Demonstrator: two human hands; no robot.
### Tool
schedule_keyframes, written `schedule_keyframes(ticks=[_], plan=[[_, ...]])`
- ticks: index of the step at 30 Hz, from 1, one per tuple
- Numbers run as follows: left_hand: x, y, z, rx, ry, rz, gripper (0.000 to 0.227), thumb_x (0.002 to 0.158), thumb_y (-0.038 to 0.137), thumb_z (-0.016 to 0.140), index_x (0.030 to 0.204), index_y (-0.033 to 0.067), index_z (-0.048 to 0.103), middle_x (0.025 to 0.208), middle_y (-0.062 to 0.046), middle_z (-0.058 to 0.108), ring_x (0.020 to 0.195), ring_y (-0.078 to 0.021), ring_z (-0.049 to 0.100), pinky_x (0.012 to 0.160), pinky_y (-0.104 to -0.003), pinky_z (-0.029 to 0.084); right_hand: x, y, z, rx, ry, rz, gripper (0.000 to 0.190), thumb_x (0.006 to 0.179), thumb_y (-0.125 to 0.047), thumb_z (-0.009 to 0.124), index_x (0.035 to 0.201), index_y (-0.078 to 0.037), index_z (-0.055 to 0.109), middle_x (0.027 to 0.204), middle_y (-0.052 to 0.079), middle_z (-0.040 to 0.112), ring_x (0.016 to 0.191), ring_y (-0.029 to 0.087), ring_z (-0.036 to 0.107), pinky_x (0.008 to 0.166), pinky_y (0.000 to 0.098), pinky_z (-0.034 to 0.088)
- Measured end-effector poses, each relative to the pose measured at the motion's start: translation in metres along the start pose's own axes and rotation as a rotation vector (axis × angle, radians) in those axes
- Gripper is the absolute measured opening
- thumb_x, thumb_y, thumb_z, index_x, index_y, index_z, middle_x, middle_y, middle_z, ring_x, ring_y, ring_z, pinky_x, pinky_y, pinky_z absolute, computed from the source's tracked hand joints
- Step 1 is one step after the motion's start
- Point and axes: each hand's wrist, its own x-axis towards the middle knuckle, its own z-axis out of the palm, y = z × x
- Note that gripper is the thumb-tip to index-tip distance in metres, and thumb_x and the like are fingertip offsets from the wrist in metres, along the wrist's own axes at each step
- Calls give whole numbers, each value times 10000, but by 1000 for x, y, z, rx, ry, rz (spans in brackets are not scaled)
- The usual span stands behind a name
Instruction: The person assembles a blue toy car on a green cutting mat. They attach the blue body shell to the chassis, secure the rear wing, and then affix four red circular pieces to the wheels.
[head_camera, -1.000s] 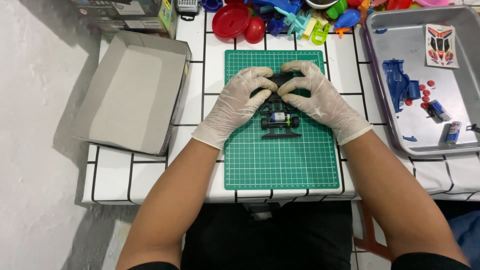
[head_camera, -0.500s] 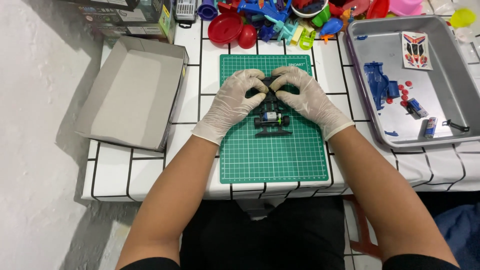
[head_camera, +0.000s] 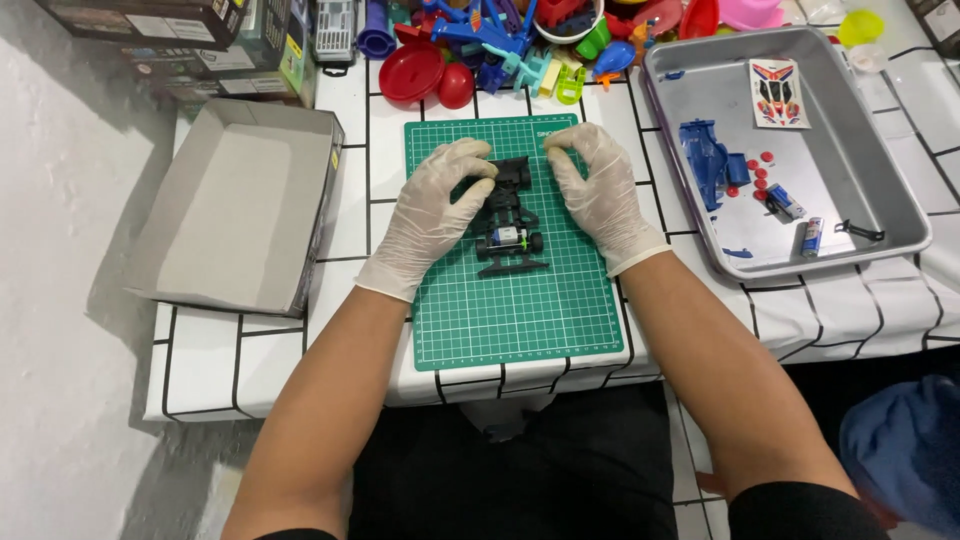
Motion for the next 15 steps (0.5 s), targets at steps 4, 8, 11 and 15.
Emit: schedule_keyframes(ticks=[4,8,11,15], plan=[[1,7,-7,-60,58,54,93,997,178,706,1083,162,738,1191,-78,719,1243,-276,632,1122,-418,449,-3,5,4,-36,2,4,83,993,-93,724,1027,-161,756,980,49,727,994,264,708,953,402,548],[0,-1,-5,-66,93,0,148,996,231,719,1125,159,716,1173,-55,714,1215,-248,641,1109,-404,452,1,-4,1,-8,72,-8,104,988,-31,696,998,-121,746,947,80,722,960,286,705,913,419,554],[0,3,-6,-62,118,6,179,995,250,725,1146,154,708,1167,-49,712,1197,-238,649,1094,-395,465,8,-13,-9,-16,189,-8,138,1005,6,658,1006,-113,728,941,78,702,946,250,692,898,394,549],[3,23,-13,28,84,69,197,1004,140,654,1186,66,662,1171,-101,691,1151,-276,639,1050,-432,501,31,-36,-50,-145,199,238,156,974,62,612,1042,-58,685,1021,103,680,933,203,625,829,246,588]])
